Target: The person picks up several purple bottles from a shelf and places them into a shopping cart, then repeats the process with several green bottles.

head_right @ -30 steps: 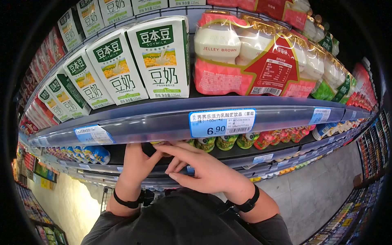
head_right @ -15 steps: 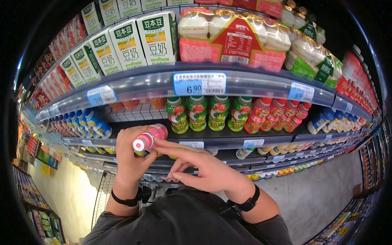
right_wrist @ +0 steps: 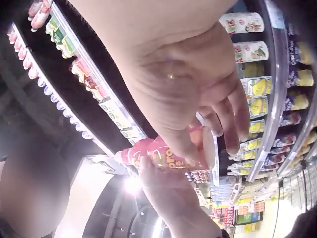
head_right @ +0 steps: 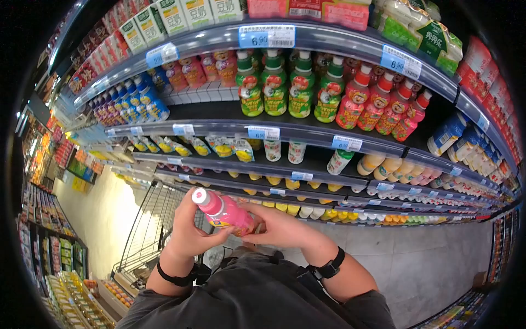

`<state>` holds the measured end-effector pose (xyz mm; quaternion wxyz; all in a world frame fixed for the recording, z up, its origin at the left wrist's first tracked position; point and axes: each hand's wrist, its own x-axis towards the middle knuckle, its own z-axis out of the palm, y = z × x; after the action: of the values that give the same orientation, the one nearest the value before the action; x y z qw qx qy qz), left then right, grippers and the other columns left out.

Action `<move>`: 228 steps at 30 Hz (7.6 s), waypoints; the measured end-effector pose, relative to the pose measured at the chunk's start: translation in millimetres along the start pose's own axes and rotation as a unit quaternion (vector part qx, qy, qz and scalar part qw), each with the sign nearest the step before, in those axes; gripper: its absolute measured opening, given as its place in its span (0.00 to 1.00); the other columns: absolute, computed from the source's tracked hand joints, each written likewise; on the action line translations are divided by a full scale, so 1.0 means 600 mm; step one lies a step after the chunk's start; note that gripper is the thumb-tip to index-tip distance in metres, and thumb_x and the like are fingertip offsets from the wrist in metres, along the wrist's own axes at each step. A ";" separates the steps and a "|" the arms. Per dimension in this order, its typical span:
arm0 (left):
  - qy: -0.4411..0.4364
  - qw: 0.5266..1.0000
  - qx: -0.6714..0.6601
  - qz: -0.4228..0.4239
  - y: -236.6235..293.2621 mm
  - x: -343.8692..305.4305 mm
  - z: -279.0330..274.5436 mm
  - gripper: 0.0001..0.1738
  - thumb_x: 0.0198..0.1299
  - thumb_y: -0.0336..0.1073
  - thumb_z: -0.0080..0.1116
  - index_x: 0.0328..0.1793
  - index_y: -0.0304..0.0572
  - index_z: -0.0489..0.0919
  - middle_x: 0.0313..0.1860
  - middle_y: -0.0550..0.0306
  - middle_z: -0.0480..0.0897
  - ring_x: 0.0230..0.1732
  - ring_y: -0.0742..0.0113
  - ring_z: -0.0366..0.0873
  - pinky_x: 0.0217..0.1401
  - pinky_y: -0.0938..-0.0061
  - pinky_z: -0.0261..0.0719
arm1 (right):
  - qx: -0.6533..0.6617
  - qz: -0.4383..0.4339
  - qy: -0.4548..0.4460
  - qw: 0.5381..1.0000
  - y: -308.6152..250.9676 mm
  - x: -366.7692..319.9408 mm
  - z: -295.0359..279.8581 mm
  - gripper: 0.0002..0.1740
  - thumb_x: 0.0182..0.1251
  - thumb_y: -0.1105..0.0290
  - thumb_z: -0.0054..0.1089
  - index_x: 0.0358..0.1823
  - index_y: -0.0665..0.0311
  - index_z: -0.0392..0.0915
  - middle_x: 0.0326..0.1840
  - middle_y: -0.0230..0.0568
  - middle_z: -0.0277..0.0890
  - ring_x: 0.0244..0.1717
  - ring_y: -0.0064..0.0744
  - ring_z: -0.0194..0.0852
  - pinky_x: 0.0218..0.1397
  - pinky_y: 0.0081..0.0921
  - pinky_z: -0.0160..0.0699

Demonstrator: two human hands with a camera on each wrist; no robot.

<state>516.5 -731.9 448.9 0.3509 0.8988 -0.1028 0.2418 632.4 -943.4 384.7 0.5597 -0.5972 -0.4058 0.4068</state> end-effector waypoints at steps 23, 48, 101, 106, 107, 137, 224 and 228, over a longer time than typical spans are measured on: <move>0.135 0.968 -0.025 -0.208 0.013 -0.438 -0.313 0.18 0.58 0.35 0.76 0.52 0.38 0.84 0.39 0.57 0.81 0.31 0.67 0.73 0.34 0.74 0.72 | -0.017 0.072 -0.300 0.951 0.002 0.191 0.367 0.35 0.62 0.73 0.79 0.70 0.65 0.74 0.55 0.35 0.85 0.53 0.22 0.83 0.56 0.24 0.81; 0.422 0.807 -0.031 -0.412 0.010 -0.904 -0.502 0.12 0.66 0.33 0.69 0.52 0.37 0.82 0.29 0.65 0.80 0.27 0.83 0.70 0.29 0.81 0.67 | 0.062 0.218 -0.385 0.894 0.030 0.393 0.822 0.23 0.80 0.62 0.58 0.67 0.71 0.76 0.41 0.33 0.83 0.33 0.18 0.75 0.39 0.18 0.75; 0.055 0.549 0.023 -0.834 -0.864 -1.042 -0.173 0.20 0.62 0.47 0.68 0.51 0.43 0.77 0.36 0.39 0.88 0.41 0.37 0.88 0.45 0.51 0.84 | 0.146 0.605 -0.190 0.759 0.813 0.823 0.964 0.36 0.75 0.74 0.46 0.85 0.57 0.59 0.60 0.44 0.78 0.50 0.31 0.82 0.51 0.30 0.88; 0.020 0.532 -0.001 -0.846 -0.881 -1.048 -0.148 0.20 0.62 0.47 0.68 0.51 0.44 0.77 0.37 0.40 0.88 0.42 0.38 0.88 0.46 0.53 0.84 | 0.104 0.625 -0.216 0.743 0.839 0.818 0.973 0.38 0.75 0.74 0.46 0.87 0.56 0.55 0.58 0.45 0.79 0.49 0.32 0.82 0.50 0.31 0.88; 0.014 0.527 -0.016 -0.850 -0.883 -1.046 -0.148 0.20 0.62 0.47 0.68 0.52 0.44 0.77 0.38 0.40 0.88 0.43 0.39 0.88 0.46 0.53 0.84 | 0.104 0.625 -0.222 0.741 0.844 0.817 0.972 0.39 0.74 0.73 0.46 0.87 0.56 0.53 0.58 0.46 0.79 0.50 0.34 0.83 0.49 0.31 0.88; 0.017 0.531 -0.018 -0.847 -0.856 -1.046 -0.161 0.27 0.68 0.48 0.62 0.68 0.43 0.76 0.44 0.39 0.89 0.49 0.40 0.88 0.54 0.53 0.83 | 0.161 0.611 -0.155 0.759 0.821 0.787 0.910 0.31 0.77 0.71 0.47 0.80 0.68 0.62 0.64 0.45 0.78 0.47 0.36 0.86 0.51 0.34 0.88; -0.168 0.944 -0.009 -0.283 -0.086 -0.247 0.044 0.19 0.69 0.36 0.62 0.63 0.40 0.81 0.41 0.48 0.88 0.29 0.55 0.82 0.36 0.62 0.80 | 0.227 0.165 0.454 0.846 0.285 -0.373 0.069 0.13 0.79 0.70 0.53 0.59 0.64 0.79 0.53 0.41 0.85 0.43 0.29 0.83 0.45 0.27 0.81; -0.187 0.945 -0.012 -0.267 -0.085 -0.213 0.076 0.19 0.70 0.35 0.63 0.64 0.38 0.81 0.42 0.52 0.87 0.28 0.67 0.79 0.35 0.69 0.78 | 0.224 0.155 0.458 0.846 0.283 -0.411 0.045 0.14 0.79 0.69 0.54 0.60 0.63 0.79 0.54 0.41 0.85 0.43 0.29 0.82 0.46 0.28 0.81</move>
<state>441.3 -723.6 325.3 0.3877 0.9181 0.0744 -0.0347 528.2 -1173.4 221.9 0.7298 -0.6294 0.0965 0.2487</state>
